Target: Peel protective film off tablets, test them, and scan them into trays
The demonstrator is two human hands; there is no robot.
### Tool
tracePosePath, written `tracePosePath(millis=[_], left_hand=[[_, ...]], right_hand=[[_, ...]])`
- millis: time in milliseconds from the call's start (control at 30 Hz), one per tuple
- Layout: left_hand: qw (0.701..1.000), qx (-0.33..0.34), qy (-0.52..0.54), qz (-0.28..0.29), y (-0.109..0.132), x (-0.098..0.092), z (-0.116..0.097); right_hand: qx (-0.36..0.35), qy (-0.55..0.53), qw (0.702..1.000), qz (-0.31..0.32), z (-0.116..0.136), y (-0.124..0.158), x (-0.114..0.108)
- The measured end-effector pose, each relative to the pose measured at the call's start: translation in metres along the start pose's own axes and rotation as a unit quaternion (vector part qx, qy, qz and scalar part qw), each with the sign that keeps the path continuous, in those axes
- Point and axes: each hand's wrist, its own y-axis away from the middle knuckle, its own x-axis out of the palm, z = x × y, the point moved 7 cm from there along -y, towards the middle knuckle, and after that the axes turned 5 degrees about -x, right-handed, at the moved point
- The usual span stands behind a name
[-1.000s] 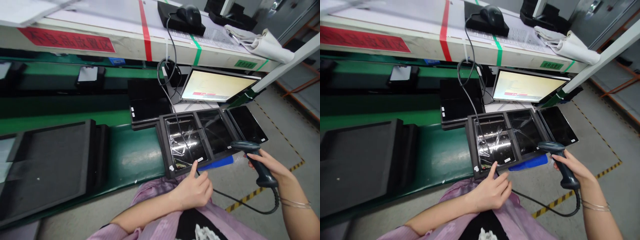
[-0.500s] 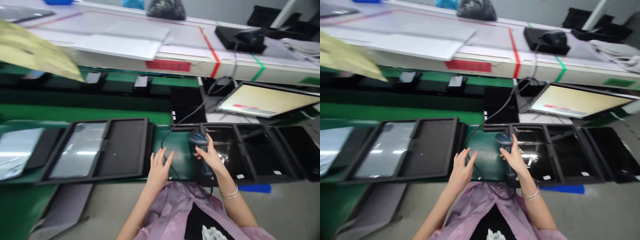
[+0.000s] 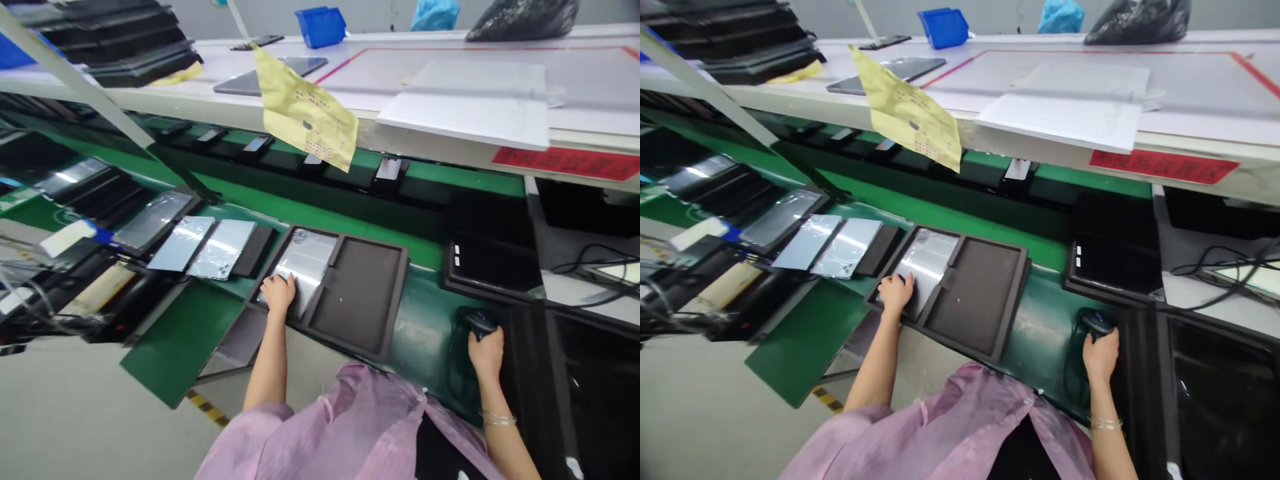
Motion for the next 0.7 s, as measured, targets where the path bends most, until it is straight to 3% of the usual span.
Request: tracePosePath(millis=[133,233,333,533,600,700], left_hand=[[0.998,-0.067,0.006,-0.008,-0.028,0.005,-0.001],[0.994,-0.103,0.021,0.005,-0.036,-0.002,-0.003],[0.994,-0.082,0.047,0.054,-0.045,-0.015,-0.005],[0.979,-0.058,0.108,0.162,-0.066,-0.045,-0.010],[0.969,-0.030,0.143,0.201,-0.067,-0.060,-0.017],[0.955,0.022,0.193,0.222,-0.058,-0.093,-0.029]], right_hand=[[-0.090,0.002,0.992,-0.085,0.036,0.027,-0.011],[-0.143,-0.032,0.984,-0.100,0.065,0.046,-0.016],[-0.187,-0.093,0.976,-0.062,0.097,0.058,-0.002],[-0.287,-0.191,0.935,0.085,0.168,0.079,0.058],[-0.294,-0.212,0.926,0.103,0.182,0.081,0.064],[-0.283,-0.245,0.921,0.107,0.198,0.077,0.053]])
